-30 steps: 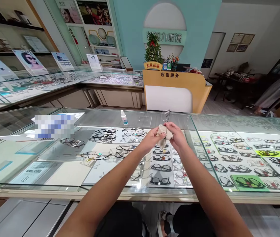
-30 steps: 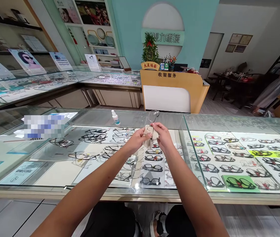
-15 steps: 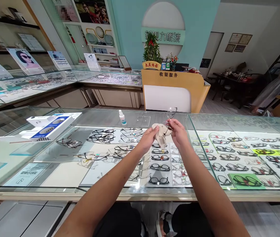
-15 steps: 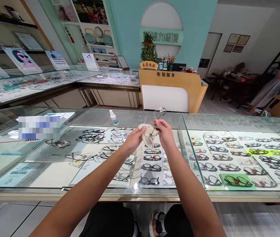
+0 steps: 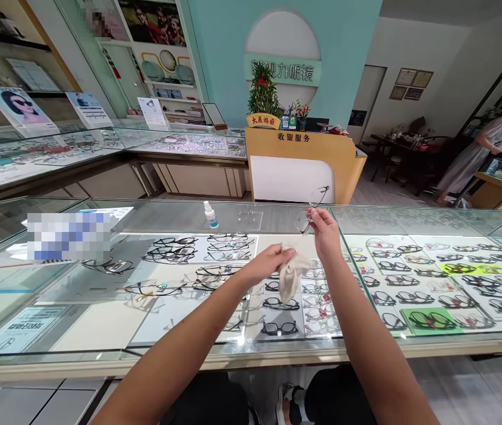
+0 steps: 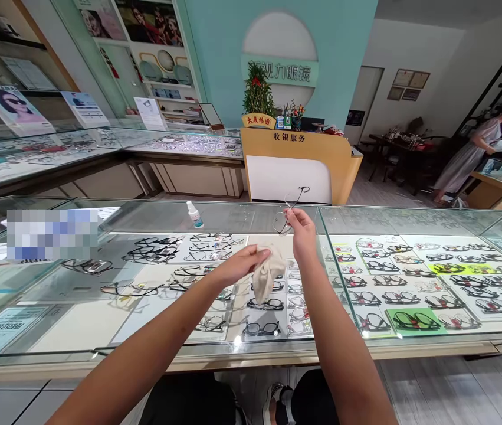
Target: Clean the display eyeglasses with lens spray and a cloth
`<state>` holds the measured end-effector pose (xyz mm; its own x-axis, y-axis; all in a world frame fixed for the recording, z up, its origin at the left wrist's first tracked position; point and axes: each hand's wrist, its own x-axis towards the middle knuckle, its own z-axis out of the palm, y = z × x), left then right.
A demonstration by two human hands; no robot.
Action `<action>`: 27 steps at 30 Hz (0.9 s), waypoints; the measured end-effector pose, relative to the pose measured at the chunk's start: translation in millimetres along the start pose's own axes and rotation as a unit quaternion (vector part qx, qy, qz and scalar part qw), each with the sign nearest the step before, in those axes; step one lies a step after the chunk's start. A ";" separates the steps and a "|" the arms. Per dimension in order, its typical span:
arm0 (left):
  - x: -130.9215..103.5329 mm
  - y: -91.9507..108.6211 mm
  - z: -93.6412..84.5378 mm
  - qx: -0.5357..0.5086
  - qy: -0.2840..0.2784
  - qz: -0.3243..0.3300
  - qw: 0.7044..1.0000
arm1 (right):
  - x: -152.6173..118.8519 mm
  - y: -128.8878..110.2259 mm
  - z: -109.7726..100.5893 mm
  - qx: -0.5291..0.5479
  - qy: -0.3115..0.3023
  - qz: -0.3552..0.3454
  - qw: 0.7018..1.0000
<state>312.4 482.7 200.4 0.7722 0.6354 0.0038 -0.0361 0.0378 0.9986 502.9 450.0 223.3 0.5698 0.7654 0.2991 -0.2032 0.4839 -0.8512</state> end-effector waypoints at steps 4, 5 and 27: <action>-6.8 -3.4 12.1 0.082 -0.175 -0.004 0.981 | 0.2 -0.5 0.4 -0.015 -0.008 -0.002 1.000; -6.7 -4.4 12.6 0.113 -0.173 0.012 0.978 | 0.3 -0.4 0.3 -0.016 -0.008 -0.002 1.000; 16.8 -1.5 -15.0 -0.039 0.201 0.085 0.975 | -8.1 2.8 8.3 -0.042 -0.064 0.022 0.997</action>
<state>316.0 504.8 198.2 0.4401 0.8882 0.1318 -0.2020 -0.0450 0.9783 491.1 448.7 222.1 0.4547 0.8355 0.3086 -0.1547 0.4153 -0.8964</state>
